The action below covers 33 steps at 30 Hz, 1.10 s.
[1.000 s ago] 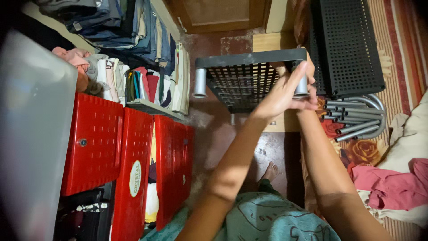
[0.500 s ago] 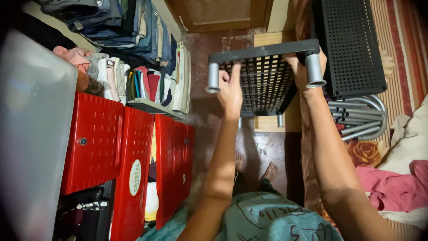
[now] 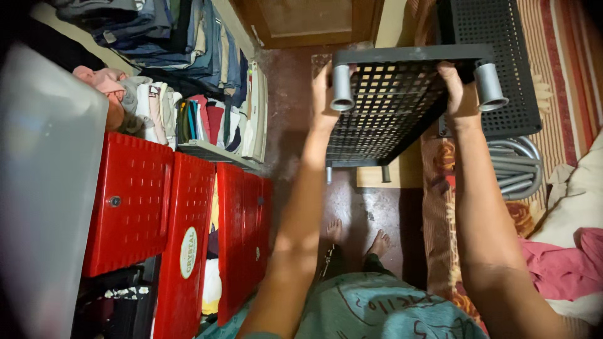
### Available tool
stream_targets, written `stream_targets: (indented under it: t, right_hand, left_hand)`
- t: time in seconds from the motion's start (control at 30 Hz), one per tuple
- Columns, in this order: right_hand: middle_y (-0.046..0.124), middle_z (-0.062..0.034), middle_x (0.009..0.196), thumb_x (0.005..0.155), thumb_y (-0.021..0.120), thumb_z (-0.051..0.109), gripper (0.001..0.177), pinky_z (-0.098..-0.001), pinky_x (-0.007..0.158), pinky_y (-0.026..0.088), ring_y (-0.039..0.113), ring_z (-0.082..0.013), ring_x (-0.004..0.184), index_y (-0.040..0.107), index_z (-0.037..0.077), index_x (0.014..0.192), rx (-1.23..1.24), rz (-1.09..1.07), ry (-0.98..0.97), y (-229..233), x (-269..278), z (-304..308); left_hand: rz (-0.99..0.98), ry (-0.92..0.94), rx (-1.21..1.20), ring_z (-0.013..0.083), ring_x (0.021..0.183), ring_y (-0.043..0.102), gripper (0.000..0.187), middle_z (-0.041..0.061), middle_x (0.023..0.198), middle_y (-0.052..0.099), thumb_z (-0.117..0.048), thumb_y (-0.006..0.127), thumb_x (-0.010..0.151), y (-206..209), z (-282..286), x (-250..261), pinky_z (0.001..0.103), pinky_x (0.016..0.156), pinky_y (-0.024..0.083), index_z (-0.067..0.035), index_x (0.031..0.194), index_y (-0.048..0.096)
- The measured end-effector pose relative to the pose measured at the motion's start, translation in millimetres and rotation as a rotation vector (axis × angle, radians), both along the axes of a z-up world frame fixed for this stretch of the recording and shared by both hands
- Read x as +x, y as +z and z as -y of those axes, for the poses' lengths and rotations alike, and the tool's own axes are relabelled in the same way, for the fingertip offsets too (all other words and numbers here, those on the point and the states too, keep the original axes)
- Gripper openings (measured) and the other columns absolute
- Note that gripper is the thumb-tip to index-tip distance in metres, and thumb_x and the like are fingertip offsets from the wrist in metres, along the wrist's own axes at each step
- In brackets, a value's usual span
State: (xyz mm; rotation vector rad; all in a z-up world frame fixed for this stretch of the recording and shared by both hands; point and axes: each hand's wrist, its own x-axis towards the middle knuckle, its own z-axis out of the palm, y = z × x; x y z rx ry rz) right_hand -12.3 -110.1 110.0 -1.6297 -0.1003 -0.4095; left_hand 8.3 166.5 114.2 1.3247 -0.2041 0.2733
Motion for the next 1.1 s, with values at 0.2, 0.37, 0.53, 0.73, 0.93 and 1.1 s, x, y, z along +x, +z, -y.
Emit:
stream_targets:
  t: [0.2, 0.37, 0.53, 0.73, 0.93, 1.1]
  right_hand:
    - [0.062, -0.015, 0.121, 0.093, 0.086, 0.046, 0.068, -0.0367, 0.096, 0.05, 0.06, -0.0246, 0.111, 0.055, -0.006, 0.124, -0.279, -0.096, -0.152, -0.5, -15.4, 2.7]
    - [0.067, -0.0141, 0.095, 0.099, 0.061, 0.063, 0.073, -0.0364, 0.081, 0.053, 0.063, -0.0206, 0.084, 0.068, -0.009, 0.111, -0.148, -0.697, 0.238, 51.3, -68.1, -48.0]
    - [0.072, -0.0112, 0.088, 0.094, 0.049, 0.055, 0.059, -0.0315, 0.076, 0.06, 0.071, -0.0203, 0.079, 0.067, 0.001, 0.109, 0.544, -0.728, 0.685, 108.0, -47.7, -101.0]
    - [0.05, 0.0015, 0.069, 0.113, 0.056, 0.03, 0.034, -0.0193, 0.052, 0.043, 0.049, -0.0083, 0.059, 0.053, 0.008, 0.087, 1.494, -0.752, 1.092, 83.5, -24.3, -119.8]
    - [0.038, 0.0098, 0.055, 0.108, 0.055, 0.022, 0.039, -0.0158, 0.039, 0.029, 0.033, -0.0007, 0.045, 0.045, 0.019, 0.071, 1.359, -0.871, 1.017, 69.9, -25.7, -109.2]
    - [0.036, 0.0112, 0.052, 0.104, 0.058, 0.021, 0.041, -0.0162, 0.038, 0.025, 0.031, -0.0004, 0.043, 0.042, 0.021, 0.066, 1.102, -0.944, 0.903, 74.9, -19.3, -102.0]
  left_hand:
    - [0.047, 0.169, -0.011, 0.0111, 0.095, 0.067, 0.026, 0.003, 0.107, 0.073, -0.007, 0.063, 0.099, -23.8, 20.0, 17.6, 0.028, 0.087, 0.056, -0.006, 0.125, 0.066]
    - [0.057, 0.285, 0.135, 0.0136, 0.091, 0.067, 0.02, 0.005, 0.1, 0.074, -0.005, 0.067, 0.098, -35.2, 30.0, 14.8, 0.029, 0.083, 0.055, -0.003, 0.118, 0.069]
    - [0.227, 0.355, 0.321, 0.0129, 0.085, 0.071, 0.024, 0.005, 0.101, 0.073, -0.012, 0.066, 0.096, -41.5, 41.5, 18.0, 0.027, 0.075, 0.061, -0.005, 0.119, 0.066]
    - [-0.105, 0.037, -0.13, 0.0115, 0.067, 0.065, 0.029, 0.003, 0.079, 0.067, -0.02, 0.056, 0.107, -28.5, 63.3, -1.2, 0.025, 0.061, 0.059, -0.007, 0.132, 0.062]
    - [0.009, -0.105, 0.194, 0.0095, 0.077, 0.07, 0.023, 0.005, 0.086, 0.073, -0.015, 0.062, 0.099, 5.0, 43.7, -18.2, 0.025, 0.067, 0.059, -0.005, 0.12, 0.066]
    - [0.058, -0.053, 0.104, 0.0076, 0.079, 0.066, 0.022, 0.005, 0.09, 0.07, -0.012, 0.061, 0.094, 6.0, 47.3, -17.2, 0.025, 0.07, 0.057, -0.005, 0.114, 0.067]
